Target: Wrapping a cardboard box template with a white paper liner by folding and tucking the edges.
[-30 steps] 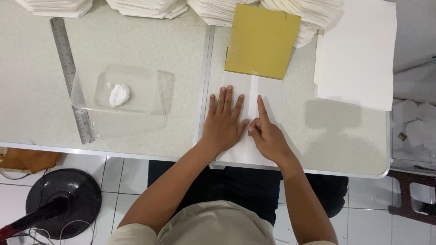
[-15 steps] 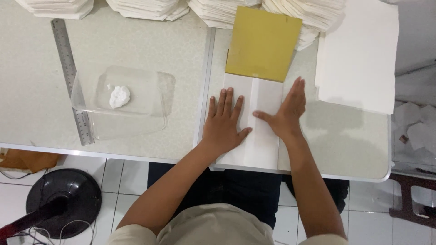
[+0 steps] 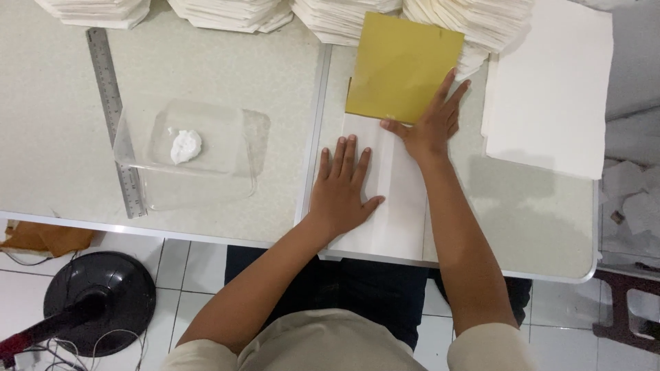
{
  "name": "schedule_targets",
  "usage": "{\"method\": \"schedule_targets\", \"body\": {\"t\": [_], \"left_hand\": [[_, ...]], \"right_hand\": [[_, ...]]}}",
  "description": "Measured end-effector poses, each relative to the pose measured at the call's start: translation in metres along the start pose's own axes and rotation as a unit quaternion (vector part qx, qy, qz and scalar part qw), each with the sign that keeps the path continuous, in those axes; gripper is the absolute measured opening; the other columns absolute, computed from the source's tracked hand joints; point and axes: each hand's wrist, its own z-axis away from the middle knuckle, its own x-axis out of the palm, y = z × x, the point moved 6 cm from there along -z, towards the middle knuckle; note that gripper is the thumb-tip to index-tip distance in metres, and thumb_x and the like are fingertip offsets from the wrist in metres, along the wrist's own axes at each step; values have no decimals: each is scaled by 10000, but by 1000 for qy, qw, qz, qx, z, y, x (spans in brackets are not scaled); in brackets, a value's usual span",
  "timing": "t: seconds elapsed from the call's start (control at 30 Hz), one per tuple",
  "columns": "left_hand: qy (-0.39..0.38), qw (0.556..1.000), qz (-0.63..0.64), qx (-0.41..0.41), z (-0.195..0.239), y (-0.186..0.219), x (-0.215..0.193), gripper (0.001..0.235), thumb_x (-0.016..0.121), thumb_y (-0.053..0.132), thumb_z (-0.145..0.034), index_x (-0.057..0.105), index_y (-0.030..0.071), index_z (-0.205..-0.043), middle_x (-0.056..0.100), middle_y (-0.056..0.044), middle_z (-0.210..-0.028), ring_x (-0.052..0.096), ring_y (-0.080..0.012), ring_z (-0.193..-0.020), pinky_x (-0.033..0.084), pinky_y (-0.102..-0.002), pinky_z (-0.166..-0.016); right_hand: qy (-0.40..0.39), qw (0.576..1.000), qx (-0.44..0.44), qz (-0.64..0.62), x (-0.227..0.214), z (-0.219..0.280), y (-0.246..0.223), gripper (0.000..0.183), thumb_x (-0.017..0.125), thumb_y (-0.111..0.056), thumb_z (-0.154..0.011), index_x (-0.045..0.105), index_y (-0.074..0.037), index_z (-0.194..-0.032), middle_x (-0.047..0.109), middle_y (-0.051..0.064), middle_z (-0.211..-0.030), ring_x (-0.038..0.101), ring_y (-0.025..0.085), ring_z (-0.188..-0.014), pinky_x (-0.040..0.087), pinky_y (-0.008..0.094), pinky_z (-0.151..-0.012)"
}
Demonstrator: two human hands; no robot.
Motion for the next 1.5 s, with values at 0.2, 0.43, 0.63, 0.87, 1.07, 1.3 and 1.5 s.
{"method": "schedule_targets", "body": {"t": [0.2, 0.43, 0.63, 0.87, 1.07, 1.3, 1.5], "left_hand": [[10, 1000, 8, 0, -1, -1, 4, 884, 337, 650, -998, 87, 91, -1634, 14, -239, -1691, -12, -381, -1568, -63, -574, -1227], [30, 999, 15, 2, -2, -2, 7, 841, 321, 613, -1017, 98, 86, -1633, 14, -231, -1693, -23, -380, -1569, -78, -569, -1227], [44, 999, 9, 2, -5, -2, 12, 793, 303, 566, -1037, 116, 76, -1631, 25, -237, -1691, -13, -384, -1568, -73, -576, -1225], [68, 997, 23, 6, -3, -2, 10, 810, 341, 582, -1023, 159, 72, -1625, 66, -244, -1687, 16, -399, -1567, -62, -579, -1224], [67, 996, 53, 11, 1, -1, 6, 1075, 413, 811, -891, 146, 72, -1625, 41, -241, -1690, 0, -400, -1568, -67, -563, -1235], [68, 997, 33, 16, 0, -4, 8, 1341, 548, 949, -680, 137, 91, -1625, 51, -232, -1690, 7, -392, -1568, -57, -553, -1244], [54, 998, 9, 28, 6, -3, 4, 1446, 603, 983, -587, 126, 97, -1625, 33, -231, -1689, -14, -388, -1565, -84, -537, -1244]], "right_hand": [[76, 978, -134, -138, -8, 18, 14, 1362, 1046, -249, -820, -18, -255, -1670, 51, 157, -1714, 37, 426, -1592, 44, 559, -1309], [-10, 990, -134, -43, -11, 89, 27, 1325, 907, -433, -805, -82, -164, -1644, -53, 129, -1723, -11, 384, -1585, 104, 521, -1319], [-63, 992, -106, -22, -15, 134, 23, 1256, 850, -415, -819, -62, -129, -1634, -35, 148, -1713, 4, 370, -1577, 80, 514, -1299], [-121, 983, -130, 42, -5, 162, 29, 1456, 892, -587, -639, -65, -115, -1629, -71, 226, -1689, -26, 434, -1554, 21, 546, -1274], [-203, 967, -105, 110, -6, 170, 27, 1536, 889, -658, -602, -127, -120, -1621, -175, 275, -1653, -114, 456, -1536, -8, 554, -1257], [-235, 954, -86, 162, -10, 175, 24, 1587, 922, -672, -567, -142, -144, -1620, -204, 259, -1655, -141, 437, -1540, -27, 516, -1258], [-234, 969, -72, 22, -25, 176, 23, 1519, 926, -550, -640, -151, -90, -1608, -175, 285, -1655, -108, 472, -1536, -23, 553, -1249]]}}
